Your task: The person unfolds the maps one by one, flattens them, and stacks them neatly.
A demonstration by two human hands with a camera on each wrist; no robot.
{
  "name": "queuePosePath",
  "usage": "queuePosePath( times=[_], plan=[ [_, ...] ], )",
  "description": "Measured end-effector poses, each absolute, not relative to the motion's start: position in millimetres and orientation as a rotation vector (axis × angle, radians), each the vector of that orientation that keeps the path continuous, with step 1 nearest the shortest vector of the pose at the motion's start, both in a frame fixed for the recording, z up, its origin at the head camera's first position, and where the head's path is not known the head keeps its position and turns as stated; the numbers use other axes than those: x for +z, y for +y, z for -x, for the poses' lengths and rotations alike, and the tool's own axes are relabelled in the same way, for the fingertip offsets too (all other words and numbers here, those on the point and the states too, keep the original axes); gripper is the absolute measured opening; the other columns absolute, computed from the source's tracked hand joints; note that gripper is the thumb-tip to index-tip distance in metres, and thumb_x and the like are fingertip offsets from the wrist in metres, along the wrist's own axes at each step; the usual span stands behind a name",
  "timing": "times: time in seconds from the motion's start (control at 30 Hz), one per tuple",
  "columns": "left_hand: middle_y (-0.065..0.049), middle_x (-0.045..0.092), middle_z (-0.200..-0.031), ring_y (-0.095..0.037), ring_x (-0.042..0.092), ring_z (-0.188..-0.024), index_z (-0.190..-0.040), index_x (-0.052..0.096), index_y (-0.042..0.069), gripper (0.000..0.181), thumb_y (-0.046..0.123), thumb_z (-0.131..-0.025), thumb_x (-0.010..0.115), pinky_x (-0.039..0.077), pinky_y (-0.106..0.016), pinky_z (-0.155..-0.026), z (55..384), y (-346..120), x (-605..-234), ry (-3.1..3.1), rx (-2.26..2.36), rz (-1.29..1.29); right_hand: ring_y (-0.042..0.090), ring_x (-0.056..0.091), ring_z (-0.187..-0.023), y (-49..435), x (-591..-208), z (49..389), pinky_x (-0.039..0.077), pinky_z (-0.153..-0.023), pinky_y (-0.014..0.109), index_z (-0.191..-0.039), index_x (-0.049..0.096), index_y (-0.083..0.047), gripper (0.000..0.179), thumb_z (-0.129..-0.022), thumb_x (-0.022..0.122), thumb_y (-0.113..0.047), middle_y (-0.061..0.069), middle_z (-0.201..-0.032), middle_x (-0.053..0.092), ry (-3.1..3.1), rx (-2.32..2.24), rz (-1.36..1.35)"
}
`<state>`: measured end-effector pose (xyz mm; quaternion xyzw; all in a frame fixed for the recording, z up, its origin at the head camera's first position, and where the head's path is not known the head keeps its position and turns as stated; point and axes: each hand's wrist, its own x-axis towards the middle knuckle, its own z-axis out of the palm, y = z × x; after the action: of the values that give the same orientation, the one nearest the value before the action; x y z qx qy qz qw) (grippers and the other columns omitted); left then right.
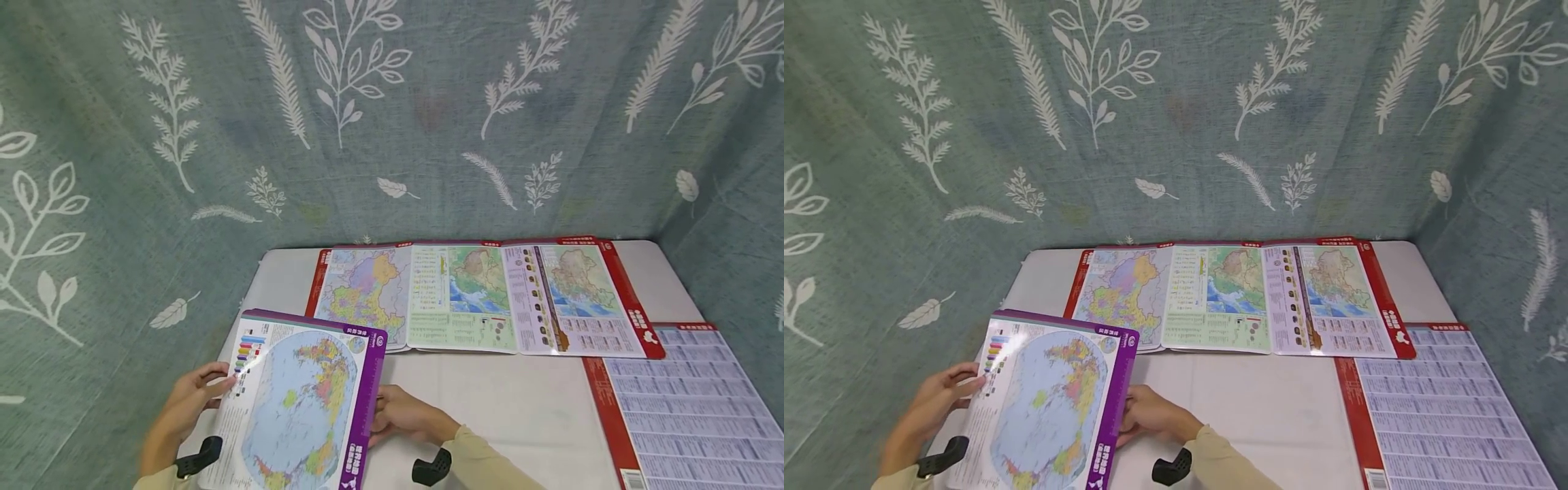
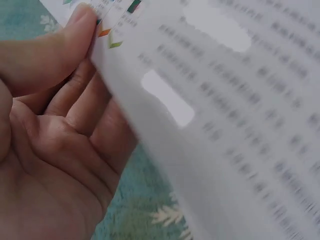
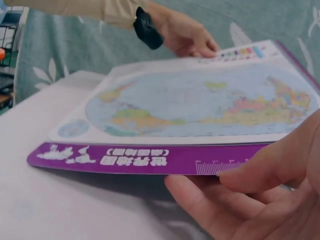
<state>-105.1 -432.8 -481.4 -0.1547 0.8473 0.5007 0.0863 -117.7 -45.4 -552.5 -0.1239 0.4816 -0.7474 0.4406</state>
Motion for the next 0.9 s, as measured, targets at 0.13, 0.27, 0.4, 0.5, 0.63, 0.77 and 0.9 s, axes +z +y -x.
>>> queuePosePath(
  times=[0.13, 0.27, 0.4, 0.5, 0.63, 0.77, 0.9],
  plan=[
    [0.009, 0.063, -0.094, -0.012, 0.061, -0.077, -0.106, 0.059, 0.007, 0.018, 0.016, -0.092, 0.064, 0.05, -0.03, -0.061, 109.9, -426.6, -484.2, 2.464, 1.74, 0.338, 0.04, 0.062, -0.095, -41.2, -558.4, 118.6, 0.054, -0.075, 0.046, -0.132, 0.046, 0.005, 0.062, -0.072, 0.045, 0.017, 0.024, -0.109, 0.06, 1.201, -1.875, 0.297],
    [0.005, 0.066, -0.092, -0.012, 0.064, -0.075, -0.1, 0.062, 0.012, 0.016, -0.001, -0.093, 0.056, 0.051, -0.026, -0.057, 111.3, -424.6, -487.3, 2.258, 2.056, 0.159, 0.037, 0.062, -0.095, -39.1, -564.0, 117.9, 0.054, -0.076, 0.047, -0.132, 0.045, 0.004, 0.056, -0.077, 0.047, 0.016, 0.021, -0.11, 0.06, 1.19, -1.902, 0.278],
    [0.0, 0.067, -0.094, -0.013, 0.065, -0.079, -0.102, 0.062, 0.01, 0.025, -0.008, -0.095, 0.047, 0.053, -0.025, -0.059, 111.0, -424.5, -489.0, 2.058, 2.229, -0.014, 0.039, 0.062, -0.096, -37.6, -567.0, 116.7, 0.053, -0.077, 0.048, -0.132, 0.043, 0.003, 0.051, -0.083, 0.049, 0.013, 0.021, -0.112, 0.061, 1.17, -1.929, 0.273],
    [-0.002, 0.067, -0.096, -0.014, 0.066, -0.081, -0.105, 0.061, 0.009, 0.029, -0.011, -0.096, 0.041, 0.054, -0.024, -0.061, 111.3, -425.0, -490.0, 1.965, 2.284, -0.096, 0.039, 0.063, -0.095, -37.6, -568.8, 115.6, 0.054, -0.075, 0.048, -0.131, 0.046, 0.003, 0.047, -0.085, 0.05, 0.011, 0.023, -0.11, 0.063, 1.174, -1.938, 0.276],
    [-0.003, 0.066, -0.097, -0.014, 0.065, -0.082, -0.107, 0.059, 0.008, 0.029, -0.011, -0.096, 0.04, 0.054, -0.024, -0.063, 114.1, -423.6, -489.5, 1.941, 2.268, -0.137, 0.04, 0.065, -0.09, -38.5, -569.5, 112.8, 0.055, -0.07, 0.047, -0.126, 0.05, 0.004, 0.041, -0.086, 0.05, 0.012, 0.025, -0.103, 0.065, 1.216, -1.965, 0.275],
    [-0.001, 0.065, -0.095, -0.014, 0.064, -0.08, -0.107, 0.058, 0.007, 0.02, -0.005, -0.096, 0.046, 0.054, -0.027, -0.061, 119.3, -419.4, -486.6, 2.06, 2.114, -0.06, 0.04, 0.067, -0.083, -35.7, -566.0, 112.2, 0.056, -0.064, 0.045, -0.123, 0.052, 0.004, 0.042, -0.083, 0.051, 0.016, 0.025, -0.097, 0.066, 1.283, -2.014, 0.266],
    [0.001, 0.065, -0.094, -0.015, 0.064, -0.079, -0.107, 0.057, 0.003, 0.013, 0.006, -0.094, 0.056, 0.055, -0.033, -0.062, 124.2, -412.7, -483.3, 2.243, 1.887, 0.117, 0.037, 0.067, -0.081, -27.7, -559.8, 117.2, 0.056, -0.059, 0.042, -0.125, 0.052, 0.003, 0.047, -0.08, 0.052, 0.017, 0.024, -0.099, 0.067, 1.345, -2.047, 0.262]
  ],
)
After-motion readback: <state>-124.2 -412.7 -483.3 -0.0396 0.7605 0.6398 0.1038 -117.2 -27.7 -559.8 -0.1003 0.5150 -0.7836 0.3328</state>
